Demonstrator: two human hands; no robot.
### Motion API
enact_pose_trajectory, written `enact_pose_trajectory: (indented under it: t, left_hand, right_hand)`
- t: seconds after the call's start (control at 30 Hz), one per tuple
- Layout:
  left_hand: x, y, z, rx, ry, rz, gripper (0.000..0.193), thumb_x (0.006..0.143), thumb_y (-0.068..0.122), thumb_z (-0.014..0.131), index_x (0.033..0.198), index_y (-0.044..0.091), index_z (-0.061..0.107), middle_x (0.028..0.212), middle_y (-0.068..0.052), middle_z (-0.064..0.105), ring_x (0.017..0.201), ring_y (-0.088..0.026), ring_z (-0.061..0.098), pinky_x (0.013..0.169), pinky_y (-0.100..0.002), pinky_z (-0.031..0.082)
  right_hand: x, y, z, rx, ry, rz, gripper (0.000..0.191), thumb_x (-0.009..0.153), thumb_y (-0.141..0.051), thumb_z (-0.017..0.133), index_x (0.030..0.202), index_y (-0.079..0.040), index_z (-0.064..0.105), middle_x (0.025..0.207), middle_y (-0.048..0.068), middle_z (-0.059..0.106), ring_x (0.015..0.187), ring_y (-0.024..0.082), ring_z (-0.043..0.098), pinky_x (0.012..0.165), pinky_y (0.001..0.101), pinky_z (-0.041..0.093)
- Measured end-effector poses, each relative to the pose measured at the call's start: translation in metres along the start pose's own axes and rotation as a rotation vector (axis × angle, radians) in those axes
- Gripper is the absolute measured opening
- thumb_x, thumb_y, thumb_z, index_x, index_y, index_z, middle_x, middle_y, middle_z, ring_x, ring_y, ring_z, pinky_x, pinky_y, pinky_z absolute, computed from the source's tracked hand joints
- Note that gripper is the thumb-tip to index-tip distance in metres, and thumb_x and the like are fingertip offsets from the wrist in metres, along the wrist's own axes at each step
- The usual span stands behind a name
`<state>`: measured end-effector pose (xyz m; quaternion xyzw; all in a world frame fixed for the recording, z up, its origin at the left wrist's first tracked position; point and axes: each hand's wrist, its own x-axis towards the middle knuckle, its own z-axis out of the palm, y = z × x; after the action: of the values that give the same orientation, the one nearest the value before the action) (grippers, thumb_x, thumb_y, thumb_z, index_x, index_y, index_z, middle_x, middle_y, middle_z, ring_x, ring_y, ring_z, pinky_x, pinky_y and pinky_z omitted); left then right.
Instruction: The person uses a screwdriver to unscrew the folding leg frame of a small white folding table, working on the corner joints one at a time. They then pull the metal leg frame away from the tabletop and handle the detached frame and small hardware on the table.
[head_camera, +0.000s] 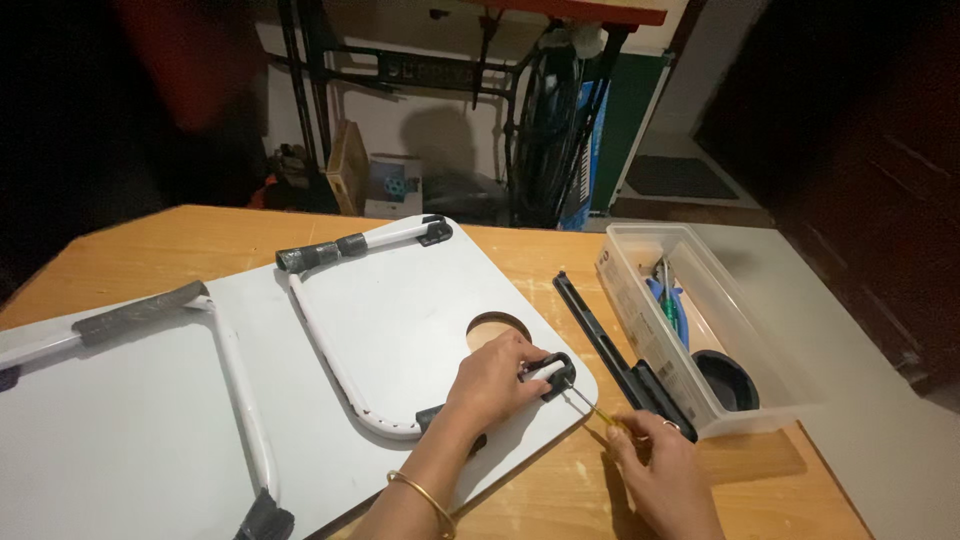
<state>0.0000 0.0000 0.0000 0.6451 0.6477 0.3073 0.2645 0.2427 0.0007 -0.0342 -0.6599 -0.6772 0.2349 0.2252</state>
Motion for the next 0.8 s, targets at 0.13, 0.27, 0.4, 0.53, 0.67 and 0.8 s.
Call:
enact_pose_trajectory:
  t: [0.13,0.27,0.4,0.53,0.67,0.8]
  left_hand:
    - [0.000,0.004,-0.001,-0.011,-0.020,-0.026,0.039,0.077,0.022,0.082,0.116,0.020,0.077,0.116,-0.001,0.069,0.104,-0.021,0.069,0.091,-0.036,0.056]
    - [0.000,0.005,0.000,-0.020,-0.007,-0.029,0.039,0.076,0.022,0.082,0.115,0.020,0.078,0.114,-0.001,0.070,0.103,-0.021,0.070,0.091,-0.036,0.056]
    - [0.000,0.001,0.000,-0.018,0.004,-0.006,0.040,0.077,0.023,0.083,0.116,0.019,0.077,0.116,-0.002,0.068,0.102,-0.023,0.069,0.089,-0.038,0.055]
    - [0.001,-0.001,0.003,-0.007,0.018,0.014,0.038,0.077,0.023,0.082,0.115,0.022,0.078,0.115,-0.002,0.069,0.103,-0.024,0.069,0.089,-0.038,0.055]
    - [0.003,0.000,0.003,0.020,-0.008,-0.012,0.039,0.077,0.023,0.082,0.116,0.023,0.076,0.115,-0.002,0.069,0.104,-0.023,0.069,0.091,-0.038,0.055]
    - [0.001,0.000,0.002,-0.002,0.000,-0.011,0.037,0.078,0.023,0.082,0.115,0.024,0.078,0.116,-0.001,0.068,0.104,-0.023,0.069,0.090,-0.038,0.055]
  right_hand:
    - [0.000,-0.002,-0.005,-0.030,-0.009,-0.039,0.032,0.089,-0.026,0.069,0.112,-0.006,0.076,0.099,0.013,0.078,0.091,0.024,0.072,0.081,0.0377,0.058]
    - [-0.005,-0.014,-0.009,-0.104,0.036,-0.074,0.030,0.085,-0.026,0.070,0.107,-0.007,0.076,0.096,0.013,0.077,0.091,0.024,0.075,0.082,0.0362,0.058]
    - [-0.014,-0.021,-0.006,-0.061,0.036,0.012,0.038,0.087,-0.038,0.075,0.113,-0.010,0.075,0.089,0.014,0.076,0.085,0.027,0.074,0.077,0.0384,0.057]
    - [-0.001,-0.007,0.000,0.102,-0.020,0.102,0.041,0.101,-0.038,0.061,0.102,0.002,0.069,0.078,0.020,0.072,0.074,0.028,0.070,0.073,0.0389,0.057]
    - [0.010,0.011,0.005,0.104,-0.065,0.078,0.038,0.100,-0.031,0.056,0.097,0.003,0.071,0.079,0.018,0.070,0.073,0.022,0.068,0.072,0.0360,0.055]
    - [0.004,0.014,0.005,0.177,-0.070,0.055,0.036,0.097,-0.033,0.065,0.096,0.002,0.073,0.075,0.017,0.074,0.071,0.021,0.066,0.069,0.0363,0.055]
